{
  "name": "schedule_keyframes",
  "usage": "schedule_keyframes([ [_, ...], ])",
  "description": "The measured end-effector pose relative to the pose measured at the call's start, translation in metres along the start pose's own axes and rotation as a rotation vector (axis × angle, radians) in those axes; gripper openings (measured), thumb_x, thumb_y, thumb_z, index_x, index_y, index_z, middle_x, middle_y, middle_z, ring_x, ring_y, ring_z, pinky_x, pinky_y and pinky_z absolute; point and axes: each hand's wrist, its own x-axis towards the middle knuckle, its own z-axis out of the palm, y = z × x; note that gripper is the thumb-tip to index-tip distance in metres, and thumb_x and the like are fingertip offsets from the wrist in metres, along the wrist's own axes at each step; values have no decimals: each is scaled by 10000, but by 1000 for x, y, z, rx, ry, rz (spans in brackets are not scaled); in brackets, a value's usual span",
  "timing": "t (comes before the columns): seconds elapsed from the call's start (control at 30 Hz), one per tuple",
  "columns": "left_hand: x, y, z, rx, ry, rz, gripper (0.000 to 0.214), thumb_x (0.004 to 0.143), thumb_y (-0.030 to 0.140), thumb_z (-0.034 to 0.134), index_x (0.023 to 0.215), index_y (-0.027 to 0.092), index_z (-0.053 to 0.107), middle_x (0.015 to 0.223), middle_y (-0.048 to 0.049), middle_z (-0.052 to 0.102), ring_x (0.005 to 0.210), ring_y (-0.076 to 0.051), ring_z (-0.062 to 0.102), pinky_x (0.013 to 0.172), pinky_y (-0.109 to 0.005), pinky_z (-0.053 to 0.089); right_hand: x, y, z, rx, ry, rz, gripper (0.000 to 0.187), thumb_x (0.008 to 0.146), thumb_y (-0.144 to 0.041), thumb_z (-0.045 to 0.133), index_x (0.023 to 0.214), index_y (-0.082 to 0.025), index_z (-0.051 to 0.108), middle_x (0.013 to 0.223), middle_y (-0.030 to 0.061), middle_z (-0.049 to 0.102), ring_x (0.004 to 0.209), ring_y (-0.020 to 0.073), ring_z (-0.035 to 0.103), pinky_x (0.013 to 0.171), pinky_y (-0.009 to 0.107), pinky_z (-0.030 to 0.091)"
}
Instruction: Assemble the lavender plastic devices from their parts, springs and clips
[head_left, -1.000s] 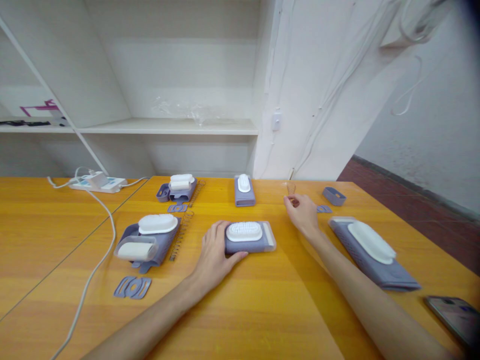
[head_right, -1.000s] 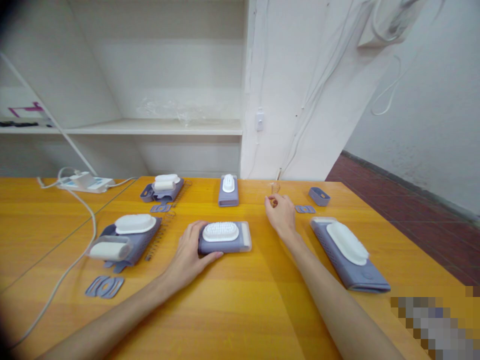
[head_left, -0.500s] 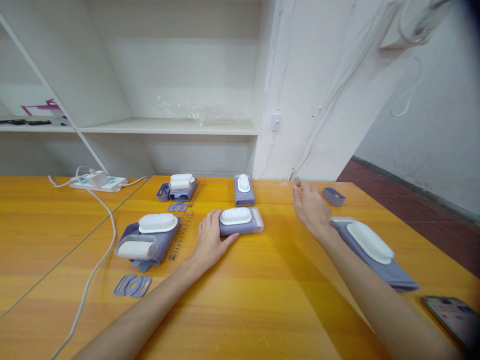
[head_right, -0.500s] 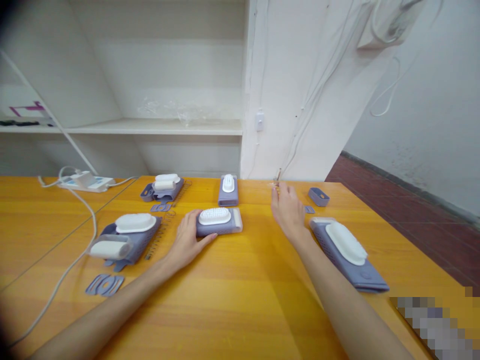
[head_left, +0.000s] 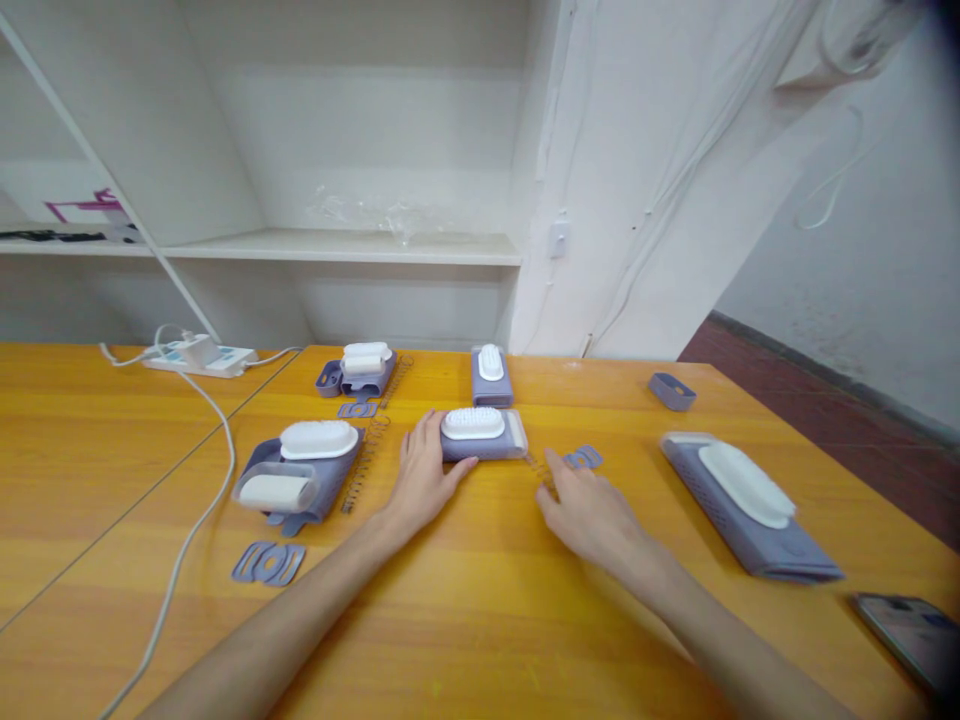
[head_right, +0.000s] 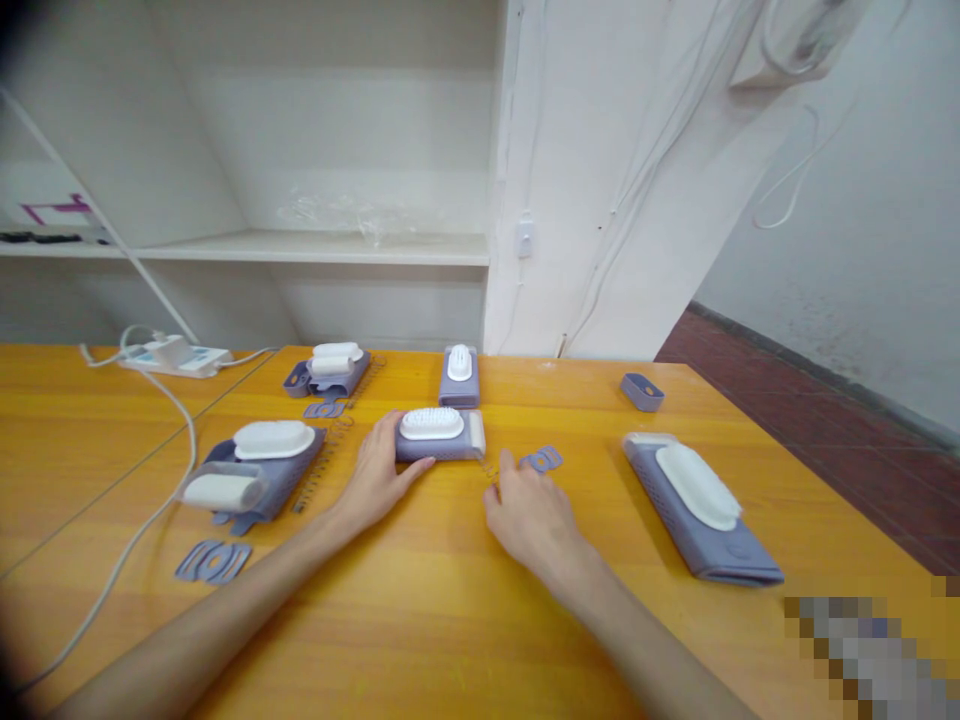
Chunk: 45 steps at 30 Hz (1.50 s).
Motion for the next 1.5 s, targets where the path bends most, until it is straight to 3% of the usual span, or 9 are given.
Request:
schedule_keyframes([
  [0.2,0,4,0,28,38,-2,665,775,382,620,1318,179,294,1304,-151,419,1236,-292,401,1018,-496,320,-4,-15,-11,365,1,-141,365,751,-202,455,1068,-204,638,892,82,699,759,220,645,662,303,460],
  [0.37,-5,19,-7,195,129,132,586,817,354,562,1318,151,334,1378,-204,318,1322,-343,273,1062,-571,214,42,8,-23,959,177,101,373,830,-366,427,1102,-156,573,853,66,667,372,103,517,422,264,451],
  [0.47,-9,36,-12,245,25,367,421,857,282,494,1258,172,427,1399,-177,319,1333,-320,263,1082,-540,212,65,22,-16,1196,239,214,542,850,-519,419,1298,-214,404,786,29,635,359,101,532,381,247,458],
  [0.67,-12,74,-4,195,-388,599,377,891,321,444,1230,158,462,1222,-118,525,1074,-250,496,891,-394,428,88,34,6,1368,230,377,359,820,-309,523,1145,-165,475,656,-25,585,311,58,424,298,175,352],
  [0.8,-7,84,9,216,-386,569,440,887,427,450,1232,154,468,1236,-112,524,1076,-253,480,878,-392,404,85,29,9,1392,99,376,216,795,-192,499,998,-133,539,736,40,654,327,47,433,312,169,357],
  [1.07,1,74,22,406,-391,605,205,914,297,442,897,144,578,881,-72,621,869,-222,548,758,-348,395,73,4,6,1391,-106,244,231,757,-213,543,976,-150,579,844,80,708,304,68,451,278,197,361],
  [1.2,4,71,14,430,-412,578,138,890,118,400,934,145,528,830,-72,625,793,-222,576,696,-330,415,75,4,-1,1518,-10,280,255,830,-319,473,1004,-148,548,837,88,706,393,115,567,375,237,469],
  [1.3,9,69,7,307,-423,514,191,879,98,392,1018,167,503,812,-65,641,767,-225,609,676,-320,436,77,9,-4,1493,62,304,363,874,-438,400,927,-125,575,591,60,659,324,106,507,299,185,349],
  [1.5,35,62,-4,-539,-338,-2,177,861,252,506,1022,180,505,813,-42,677,615,-146,642,543,-224,468,76,12,-5,1699,54,204,423,842,-550,480,948,-152,579,559,19,624,359,86,503,329,167,350],
])
